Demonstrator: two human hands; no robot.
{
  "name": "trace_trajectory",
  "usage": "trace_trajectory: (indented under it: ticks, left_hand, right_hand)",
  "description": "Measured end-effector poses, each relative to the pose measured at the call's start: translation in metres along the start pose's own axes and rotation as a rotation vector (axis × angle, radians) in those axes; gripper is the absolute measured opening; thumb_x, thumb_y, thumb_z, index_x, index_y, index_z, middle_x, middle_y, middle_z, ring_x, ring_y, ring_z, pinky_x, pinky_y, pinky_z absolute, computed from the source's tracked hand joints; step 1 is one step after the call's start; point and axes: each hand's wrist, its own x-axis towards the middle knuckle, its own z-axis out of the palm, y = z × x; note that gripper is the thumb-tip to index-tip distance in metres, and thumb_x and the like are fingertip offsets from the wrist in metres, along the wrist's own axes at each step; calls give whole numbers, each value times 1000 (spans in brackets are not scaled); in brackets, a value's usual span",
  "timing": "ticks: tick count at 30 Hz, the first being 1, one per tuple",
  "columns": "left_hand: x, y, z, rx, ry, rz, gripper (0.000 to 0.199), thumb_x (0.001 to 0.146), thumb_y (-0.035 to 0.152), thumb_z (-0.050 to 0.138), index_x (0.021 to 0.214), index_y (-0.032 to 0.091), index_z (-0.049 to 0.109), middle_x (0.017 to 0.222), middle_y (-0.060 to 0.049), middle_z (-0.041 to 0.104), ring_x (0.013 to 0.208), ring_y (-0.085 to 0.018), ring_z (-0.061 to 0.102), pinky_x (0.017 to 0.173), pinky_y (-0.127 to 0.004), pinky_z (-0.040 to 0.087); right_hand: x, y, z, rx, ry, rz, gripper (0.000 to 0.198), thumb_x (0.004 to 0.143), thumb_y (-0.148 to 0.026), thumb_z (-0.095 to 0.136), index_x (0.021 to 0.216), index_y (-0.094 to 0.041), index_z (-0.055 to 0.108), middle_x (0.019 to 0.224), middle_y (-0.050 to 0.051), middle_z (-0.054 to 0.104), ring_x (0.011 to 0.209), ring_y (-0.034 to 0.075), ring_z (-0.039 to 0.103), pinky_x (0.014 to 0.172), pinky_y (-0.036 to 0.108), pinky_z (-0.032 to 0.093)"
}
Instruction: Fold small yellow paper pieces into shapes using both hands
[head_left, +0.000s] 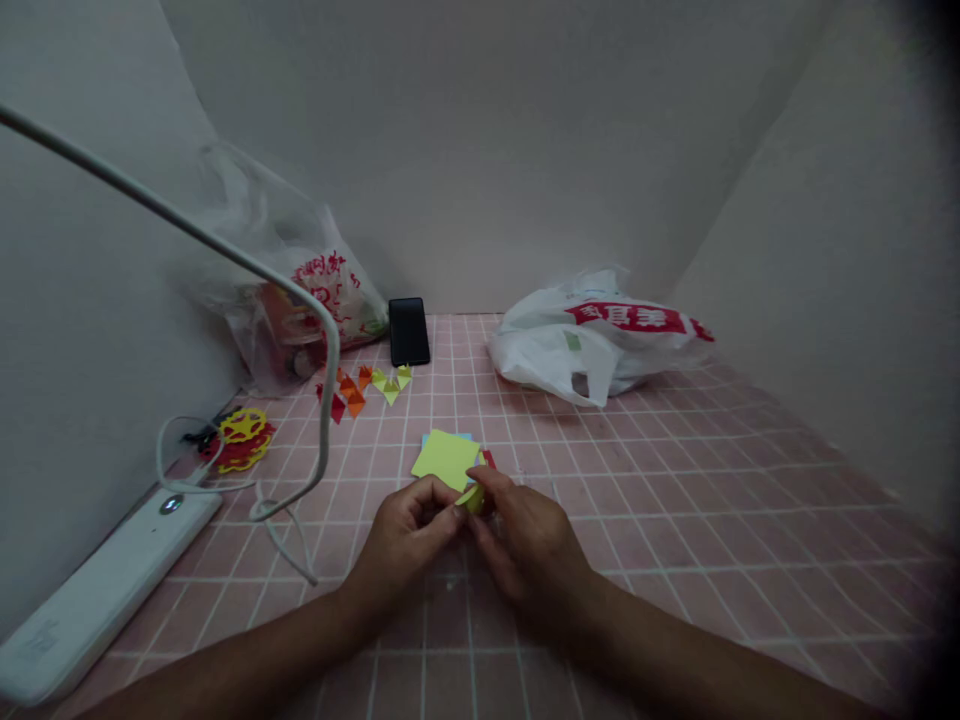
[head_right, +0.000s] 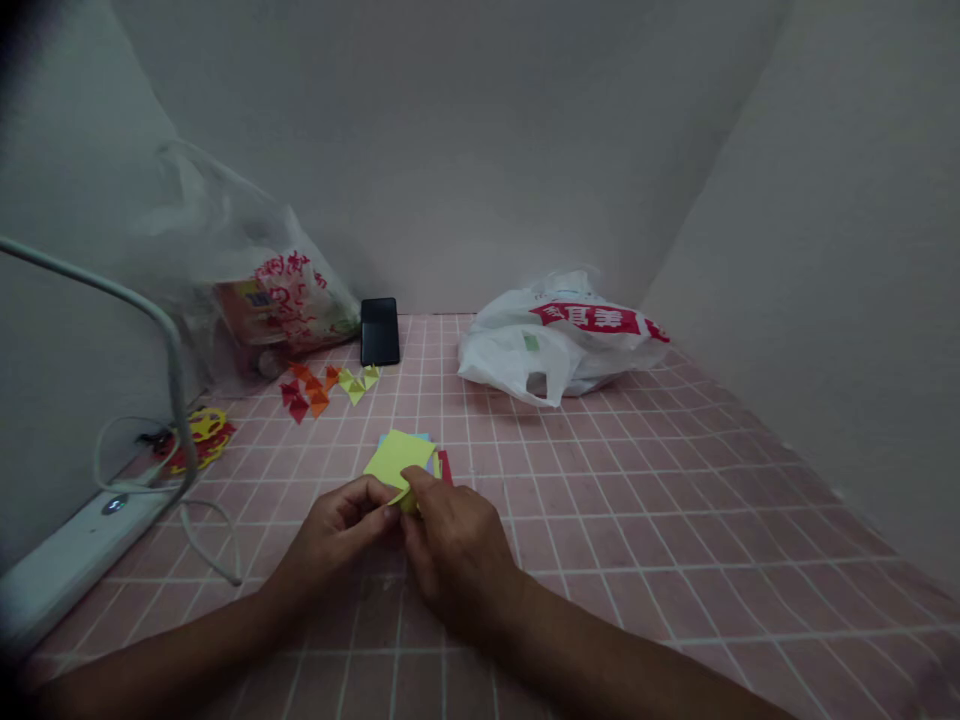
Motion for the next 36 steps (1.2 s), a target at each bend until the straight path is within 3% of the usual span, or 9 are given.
trace_trajectory:
  ticks: [6, 13, 22, 28, 32, 36]
  left_hand:
    - [-1, 1, 1, 125, 22, 49, 16, 81, 28, 61, 72, 15, 59, 68, 0, 59, 65, -14, 54, 63, -25, 42]
    - [-4, 3, 1, 522, -13, 235, 11, 84, 15, 54, 81, 15, 65, 80, -4, 67, 76, -18, 62, 72, -28, 44]
    - [-5, 2, 0, 626, -30, 357, 12, 85, 12, 52, 84, 15, 63, 81, -5, 67, 77, -18, 64, 72, -28, 46]
    - [-2, -2, 0, 704, -82, 464, 14, 86, 10, 48, 82, 15, 62, 83, -8, 68, 77, -19, 63, 71, -30, 46]
    - [-3, 3, 1, 666, -75, 407, 14, 85, 12, 49, 81, 15, 62, 83, -7, 67, 77, -19, 63, 72, -31, 46]
    - [-4, 7, 3, 450, -38, 197, 11, 85, 21, 53, 77, 17, 60, 71, -3, 65, 68, -17, 62, 66, -29, 46]
  right_hand:
    - [0, -1, -2, 71, 14, 23, 41, 87, -12, 48, 127, -18, 41, 96, 11, 69, 78, 24, 67, 68, 36, 52]
    - [2, 3, 0, 415, -88, 332, 42, 83, -8, 49, 121, -22, 43, 88, 5, 66, 74, 18, 64, 68, 31, 49]
    - [4, 6, 6, 840, -96, 520, 36, 80, -8, 51, 113, -24, 46, 92, 1, 62, 73, 14, 59, 63, 26, 45]
    - [4, 7, 8, 875, -101, 547, 36, 80, -8, 52, 112, -24, 47, 92, 1, 61, 73, 14, 59, 64, 26, 45]
    - [4, 7, 7, 904, -104, 556, 39, 77, -4, 49, 110, -23, 47, 93, 1, 61, 73, 13, 58, 63, 25, 43]
    - [5, 8, 8, 933, -90, 582, 37, 76, -4, 49, 108, -23, 48, 90, 1, 61, 73, 13, 57, 63, 25, 43]
